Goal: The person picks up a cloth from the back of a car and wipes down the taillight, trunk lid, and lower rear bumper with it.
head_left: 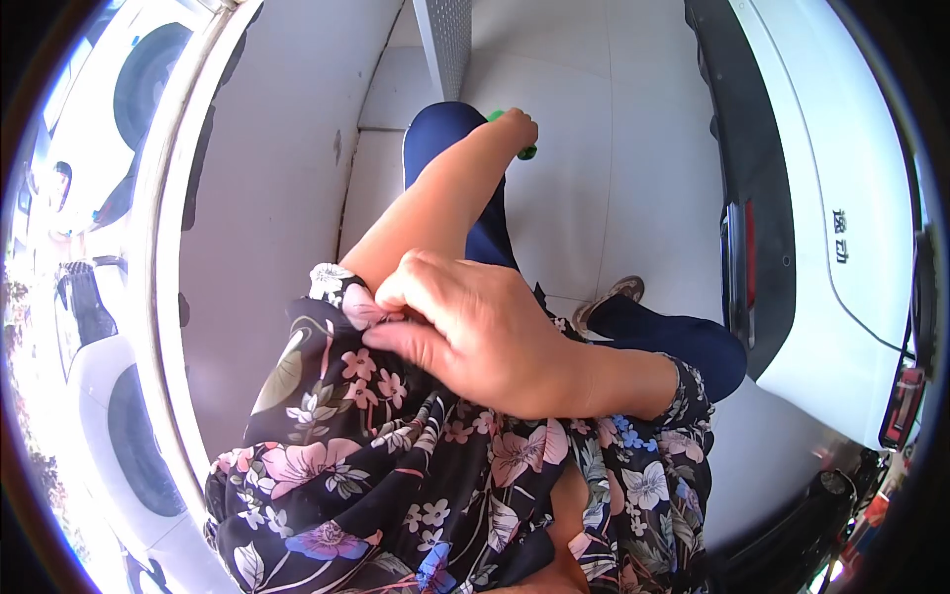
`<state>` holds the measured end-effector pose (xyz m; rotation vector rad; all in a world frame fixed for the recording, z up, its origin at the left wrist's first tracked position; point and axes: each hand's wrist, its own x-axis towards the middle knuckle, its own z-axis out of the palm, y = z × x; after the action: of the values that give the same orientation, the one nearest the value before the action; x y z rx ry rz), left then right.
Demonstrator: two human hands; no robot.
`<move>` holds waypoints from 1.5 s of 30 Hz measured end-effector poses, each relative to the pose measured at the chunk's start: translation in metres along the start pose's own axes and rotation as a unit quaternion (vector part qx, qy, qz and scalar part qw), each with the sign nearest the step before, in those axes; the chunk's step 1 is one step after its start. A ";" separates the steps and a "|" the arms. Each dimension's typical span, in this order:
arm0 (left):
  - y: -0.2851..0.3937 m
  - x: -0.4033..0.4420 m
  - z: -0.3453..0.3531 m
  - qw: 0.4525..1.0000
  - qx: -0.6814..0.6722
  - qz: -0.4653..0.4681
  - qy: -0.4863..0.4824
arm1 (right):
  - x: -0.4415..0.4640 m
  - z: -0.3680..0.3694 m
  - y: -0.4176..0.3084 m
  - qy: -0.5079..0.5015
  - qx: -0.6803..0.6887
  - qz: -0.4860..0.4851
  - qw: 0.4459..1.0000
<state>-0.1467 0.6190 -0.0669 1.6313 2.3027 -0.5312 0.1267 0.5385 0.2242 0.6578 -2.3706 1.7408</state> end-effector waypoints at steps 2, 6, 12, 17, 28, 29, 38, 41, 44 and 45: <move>-0.001 0.001 0.006 1.000 -0.003 -0.012 -0.004 | 0.011 -0.010 0.017 -0.005 0.114 0.099 0.988; -0.007 -0.013 -0.012 1.000 0.009 -0.003 -0.003 | 0.013 -0.042 0.092 0.026 0.103 0.266 0.958; -0.004 0.004 0.008 0.998 -0.002 -0.057 0.005 | 0.005 -0.037 0.097 0.153 0.050 0.158 0.974; 0.021 0.004 0.037 0.997 0.070 0.000 0.017 | 0.026 -0.028 0.045 0.076 -0.229 0.028 0.970; 0.104 0.037 0.029 0.984 0.125 0.119 -0.046 | 0.062 0.005 0.113 0.043 0.083 0.161 0.983; 0.107 0.039 0.022 0.984 0.116 0.128 -0.031 | 0.058 -0.011 0.110 0.063 0.144 0.193 0.968; 0.011 0.073 0.041 0.917 -0.370 -0.039 0.144 | -0.049 -0.076 0.131 0.030 0.423 0.249 0.871; -0.020 0.072 0.038 0.899 -0.413 -0.087 0.118 | -0.072 -0.050 0.140 -0.020 0.406 0.252 0.878; -0.027 0.087 0.039 0.858 -0.466 -0.161 0.142 | -0.093 -0.011 0.159 -0.081 0.441 0.257 0.856; -0.027 0.096 0.047 0.829 -0.504 -0.192 0.145 | -0.096 -0.002 0.186 -0.091 0.417 0.266 0.864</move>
<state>-0.2038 0.6706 -0.1457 0.7448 2.4002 0.8315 0.1354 0.6110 0.0281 0.2215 -1.9090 3.1253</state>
